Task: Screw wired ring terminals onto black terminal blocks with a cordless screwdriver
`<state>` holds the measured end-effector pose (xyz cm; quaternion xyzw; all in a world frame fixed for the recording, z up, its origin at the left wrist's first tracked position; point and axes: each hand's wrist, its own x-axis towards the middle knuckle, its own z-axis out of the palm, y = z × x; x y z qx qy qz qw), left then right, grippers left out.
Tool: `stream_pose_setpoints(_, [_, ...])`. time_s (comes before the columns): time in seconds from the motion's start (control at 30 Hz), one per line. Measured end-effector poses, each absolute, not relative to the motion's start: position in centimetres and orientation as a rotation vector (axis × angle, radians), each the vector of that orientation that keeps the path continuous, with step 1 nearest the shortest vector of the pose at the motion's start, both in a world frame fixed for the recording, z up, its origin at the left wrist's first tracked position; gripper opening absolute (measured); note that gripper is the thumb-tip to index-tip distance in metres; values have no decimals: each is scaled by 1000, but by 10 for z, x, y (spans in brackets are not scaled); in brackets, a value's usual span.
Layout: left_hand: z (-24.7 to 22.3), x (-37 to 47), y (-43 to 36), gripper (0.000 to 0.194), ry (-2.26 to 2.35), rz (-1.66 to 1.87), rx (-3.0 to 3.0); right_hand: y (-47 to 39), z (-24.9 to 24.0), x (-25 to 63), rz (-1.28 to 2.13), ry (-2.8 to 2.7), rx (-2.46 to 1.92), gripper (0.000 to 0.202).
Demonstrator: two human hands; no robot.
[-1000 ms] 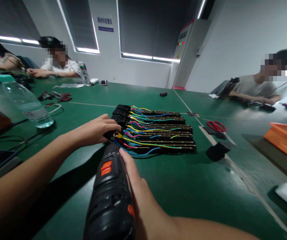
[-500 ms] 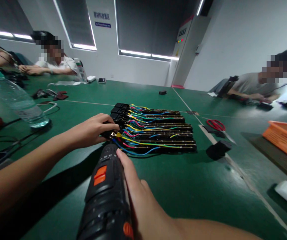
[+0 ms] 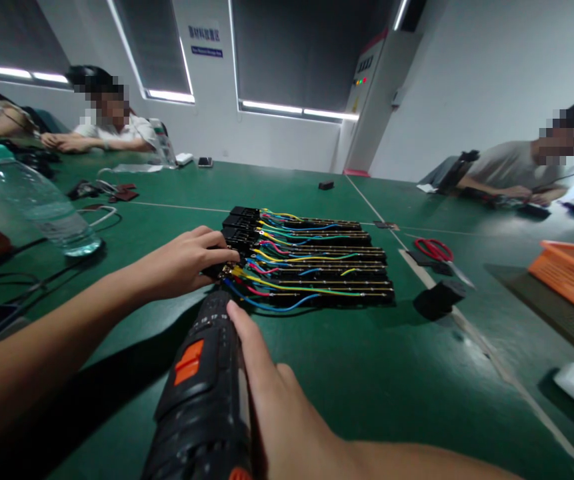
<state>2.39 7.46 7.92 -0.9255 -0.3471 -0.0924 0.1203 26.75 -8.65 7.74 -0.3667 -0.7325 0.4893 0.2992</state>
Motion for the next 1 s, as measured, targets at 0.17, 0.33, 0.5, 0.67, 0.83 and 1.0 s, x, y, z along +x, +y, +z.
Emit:
stream_pose_setpoints(0.17, [79,24,74,50,-1019,-266,-2709,-78,57,264,1247,-1978,-1077,125])
stream_pose_setpoints(0.33, [79,24,74,51,-1040,-254,-2710,-77,53,265,1235,-2005,-1121,134])
stream_pose_setpoints(0.5, [79,25,74,49,-1009,-266,-2717,-79,52,265,1196,-2009,-1102,135])
stream_pose_setpoints(0.67, [79,25,75,49,-1011,-289,-2714,-79,40,261,1204,-1985,-1017,135])
stream_pose_setpoints(0.83, [79,26,75,51,-1036,-298,-2712,-78,41,263,1377,-1918,-946,133])
stream_pose_setpoints(1.0, [78,25,76,50,-1038,-329,-2716,-85,49,261,1414,-1886,-980,115])
